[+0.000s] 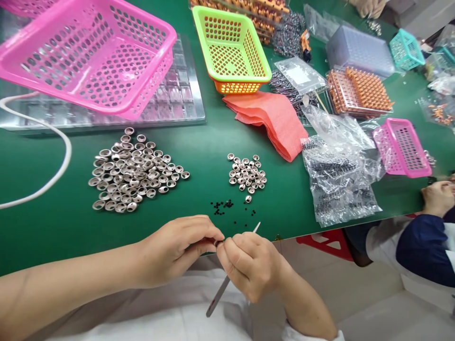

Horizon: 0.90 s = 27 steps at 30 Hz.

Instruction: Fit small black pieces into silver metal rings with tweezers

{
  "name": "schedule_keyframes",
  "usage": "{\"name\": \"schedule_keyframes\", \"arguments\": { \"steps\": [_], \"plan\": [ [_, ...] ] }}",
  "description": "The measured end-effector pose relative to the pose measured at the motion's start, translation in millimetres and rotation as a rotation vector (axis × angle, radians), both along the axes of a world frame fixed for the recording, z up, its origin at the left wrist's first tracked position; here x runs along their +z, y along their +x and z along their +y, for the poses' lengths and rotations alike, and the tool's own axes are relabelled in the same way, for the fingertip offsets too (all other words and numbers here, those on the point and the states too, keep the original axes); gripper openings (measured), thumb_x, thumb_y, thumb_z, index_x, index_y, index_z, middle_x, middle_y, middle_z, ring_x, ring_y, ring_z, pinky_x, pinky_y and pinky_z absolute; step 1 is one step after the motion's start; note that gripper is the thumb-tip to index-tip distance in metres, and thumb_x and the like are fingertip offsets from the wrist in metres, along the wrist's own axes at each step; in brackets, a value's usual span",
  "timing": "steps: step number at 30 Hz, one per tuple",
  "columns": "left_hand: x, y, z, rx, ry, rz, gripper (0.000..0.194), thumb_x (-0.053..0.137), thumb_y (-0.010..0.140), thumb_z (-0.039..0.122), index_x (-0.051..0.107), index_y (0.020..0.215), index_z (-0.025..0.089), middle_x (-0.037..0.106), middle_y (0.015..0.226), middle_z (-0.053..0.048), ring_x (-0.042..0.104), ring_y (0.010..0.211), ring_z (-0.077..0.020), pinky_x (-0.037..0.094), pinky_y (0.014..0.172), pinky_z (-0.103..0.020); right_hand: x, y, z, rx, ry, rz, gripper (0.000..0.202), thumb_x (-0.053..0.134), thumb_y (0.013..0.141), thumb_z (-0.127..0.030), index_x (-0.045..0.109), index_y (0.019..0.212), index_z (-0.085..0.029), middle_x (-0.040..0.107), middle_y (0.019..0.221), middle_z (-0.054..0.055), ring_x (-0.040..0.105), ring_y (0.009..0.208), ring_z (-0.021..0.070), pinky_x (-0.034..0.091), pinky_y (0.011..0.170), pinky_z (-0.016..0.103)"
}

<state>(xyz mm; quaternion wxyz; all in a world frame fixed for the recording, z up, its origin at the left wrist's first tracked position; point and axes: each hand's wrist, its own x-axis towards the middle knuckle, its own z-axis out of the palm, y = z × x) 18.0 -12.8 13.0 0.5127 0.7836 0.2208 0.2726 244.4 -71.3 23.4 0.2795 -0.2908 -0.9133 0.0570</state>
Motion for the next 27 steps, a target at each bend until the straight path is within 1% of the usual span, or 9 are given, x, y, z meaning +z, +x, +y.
{"name": "schedule_keyframes", "arguments": {
  "steps": [4,8,11,14,17,22,25,27],
  "plan": [
    [3.7,0.2,-0.7,0.006,-0.036,-0.017,0.018,0.051,0.096,0.006,0.065,0.102,0.015,0.074,0.085,-0.004,0.064,0.075,-0.0143,0.052,0.068,-0.022,-3.8,0.7,-1.7,0.026,0.004,0.039,0.036,0.038,0.095,-0.008,0.069,0.112,-0.002,0.070,0.101,0.017,0.065,0.091,0.0245,0.058,0.059,0.038],
    [7.3,0.8,-0.9,0.021,-0.062,-0.043,0.018,0.052,0.095,0.004,0.066,0.101,0.014,0.075,0.085,-0.004,0.064,0.075,-0.0134,0.051,0.067,-0.020,-5.9,1.7,-2.8,0.015,0.028,0.013,0.035,0.039,0.094,-0.010,0.069,0.112,-0.011,0.069,0.105,0.014,0.063,0.092,0.0237,0.059,0.061,0.039],
    [7.1,0.4,-1.3,0.025,-0.063,-0.054,0.018,0.053,0.095,0.004,0.066,0.101,0.014,0.075,0.085,-0.004,0.064,0.074,-0.0131,0.051,0.067,-0.020,-5.2,0.8,-1.6,0.005,0.016,0.038,0.034,0.040,0.094,-0.009,0.070,0.109,-0.012,0.069,0.107,0.013,0.063,0.090,0.0220,0.058,0.059,0.037],
    [5.9,0.1,-1.3,0.025,-0.060,-0.051,0.018,0.053,0.095,0.005,0.067,0.101,0.014,0.075,0.085,-0.004,0.064,0.074,-0.0132,0.051,0.068,-0.020,-3.6,-0.5,0.4,0.018,0.026,0.073,0.031,0.042,0.094,-0.008,0.071,0.105,-0.009,0.067,0.104,0.014,0.063,0.086,0.0210,0.054,0.057,0.035],
    [5.8,0.3,-0.7,0.021,-0.057,-0.046,0.017,0.053,0.096,0.005,0.067,0.101,0.014,0.075,0.085,-0.005,0.064,0.074,-0.0134,0.051,0.067,-0.020,-2.4,-0.5,2.1,0.022,0.000,0.044,0.032,0.041,0.095,-0.007,0.071,0.106,-0.004,0.066,0.104,0.015,0.064,0.086,0.0211,0.055,0.058,0.035],
    [6.3,-0.4,-0.5,0.023,-0.062,-0.033,0.015,0.054,0.095,0.006,0.067,0.098,0.013,0.074,0.082,-0.005,0.064,0.073,-0.0137,0.050,0.066,-0.020,-1.9,1.5,2.9,0.050,0.052,0.047,0.035,0.037,0.096,-0.009,0.070,0.107,-0.005,0.068,0.103,0.016,0.064,0.089,0.0223,0.057,0.056,0.035],
    [6.5,-0.7,-0.9,0.025,-0.068,-0.032,0.016,0.054,0.095,0.006,0.068,0.099,0.013,0.074,0.081,-0.005,0.064,0.073,-0.0139,0.051,0.066,-0.021,-0.9,2.6,1.5,0.058,-0.021,0.031,0.037,0.035,0.096,-0.008,0.069,0.110,-0.001,0.069,0.103,0.018,0.065,0.090,0.0236,0.058,0.058,0.037],
    [6.9,-0.5,-1.1,0.028,-0.068,-0.036,0.016,0.053,0.095,0.006,0.068,0.099,0.013,0.074,0.082,-0.005,0.064,0.073,-0.0140,0.051,0.066,-0.021,-0.5,2.8,1.1,0.050,-0.052,0.027,0.037,0.036,0.096,-0.008,0.069,0.112,-0.002,0.070,0.103,0.017,0.066,0.090,0.0235,0.059,0.059,0.038]
  ]
}}
